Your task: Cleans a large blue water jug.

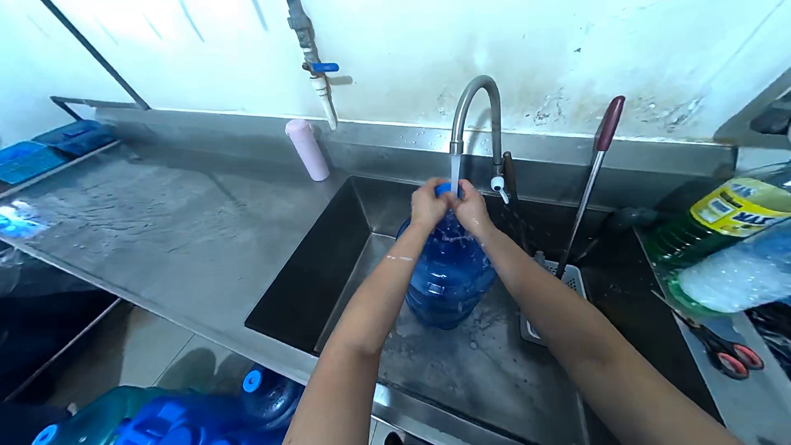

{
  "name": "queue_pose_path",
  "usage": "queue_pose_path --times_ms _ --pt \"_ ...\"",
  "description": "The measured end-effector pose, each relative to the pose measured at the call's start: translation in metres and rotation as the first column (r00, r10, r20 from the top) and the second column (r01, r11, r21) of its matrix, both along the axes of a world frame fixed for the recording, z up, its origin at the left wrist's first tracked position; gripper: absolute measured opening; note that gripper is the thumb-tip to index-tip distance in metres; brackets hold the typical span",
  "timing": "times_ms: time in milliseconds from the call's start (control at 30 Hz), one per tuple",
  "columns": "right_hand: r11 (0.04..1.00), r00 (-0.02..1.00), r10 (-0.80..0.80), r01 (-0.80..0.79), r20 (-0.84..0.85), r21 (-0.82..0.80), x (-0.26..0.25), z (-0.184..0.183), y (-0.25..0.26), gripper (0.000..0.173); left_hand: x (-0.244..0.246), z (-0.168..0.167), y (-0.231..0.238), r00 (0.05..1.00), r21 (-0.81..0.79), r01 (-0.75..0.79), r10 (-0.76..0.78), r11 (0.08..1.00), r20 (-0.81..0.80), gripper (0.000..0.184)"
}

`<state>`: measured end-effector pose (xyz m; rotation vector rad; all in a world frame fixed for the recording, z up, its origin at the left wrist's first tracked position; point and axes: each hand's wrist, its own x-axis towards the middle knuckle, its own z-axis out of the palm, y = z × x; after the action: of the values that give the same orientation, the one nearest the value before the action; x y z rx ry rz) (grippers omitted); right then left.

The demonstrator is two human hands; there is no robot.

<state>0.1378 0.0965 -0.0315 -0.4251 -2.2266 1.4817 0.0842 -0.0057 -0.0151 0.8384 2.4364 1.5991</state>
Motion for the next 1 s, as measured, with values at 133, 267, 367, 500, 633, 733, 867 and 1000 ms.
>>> queue_pose_path --times_ms 133,267,367,500,633,733,867,1000 --pt "0.989 0.977 0.141 -0.133 -0.158 0.057 0.031 0.022 -0.051 0.062 -0.013 0.010 0.020 0.870 0.129 -0.377 0.303 0.917 0.388 0.035" --pt "0.939 0.977 0.191 -0.154 -0.092 0.307 0.045 0.017 -0.066 0.045 -0.005 0.024 0.039 0.963 -0.177 -0.226 0.247 0.958 0.109 0.035" --pt "0.989 0.993 0.064 -0.049 -0.102 0.140 0.020 -0.001 0.004 0.062 -0.003 0.029 0.024 1.000 -0.333 0.010 -0.001 0.943 0.026 0.035" --pt "0.891 0.910 0.415 -0.409 -0.010 -0.198 0.011 -0.054 0.043 0.086 0.011 0.027 0.012 0.962 -0.537 0.229 -0.274 0.812 -0.005 0.036" --pt "0.966 0.962 0.224 -0.241 -0.159 -0.097 0.003 -0.101 0.014 0.076 0.013 0.025 0.012 0.956 -0.651 0.176 -0.285 0.738 -0.065 0.042" --pt "0.988 0.978 0.101 -0.120 -0.184 -0.099 0.017 -0.088 -0.009 0.066 0.017 0.008 0.005 0.965 -0.562 0.109 -0.224 0.820 -0.140 0.061" --pt "1.000 0.998 0.031 -0.031 -0.046 0.001 0.019 -0.077 -0.017 0.061 0.010 0.005 0.011 0.984 -0.534 0.085 -0.156 0.841 -0.089 0.059" --pt "0.997 0.978 0.043 -0.054 -0.205 -0.049 0.011 -0.099 -0.009 0.083 -0.001 0.012 0.012 0.976 -0.551 0.103 -0.190 0.828 -0.105 0.048"
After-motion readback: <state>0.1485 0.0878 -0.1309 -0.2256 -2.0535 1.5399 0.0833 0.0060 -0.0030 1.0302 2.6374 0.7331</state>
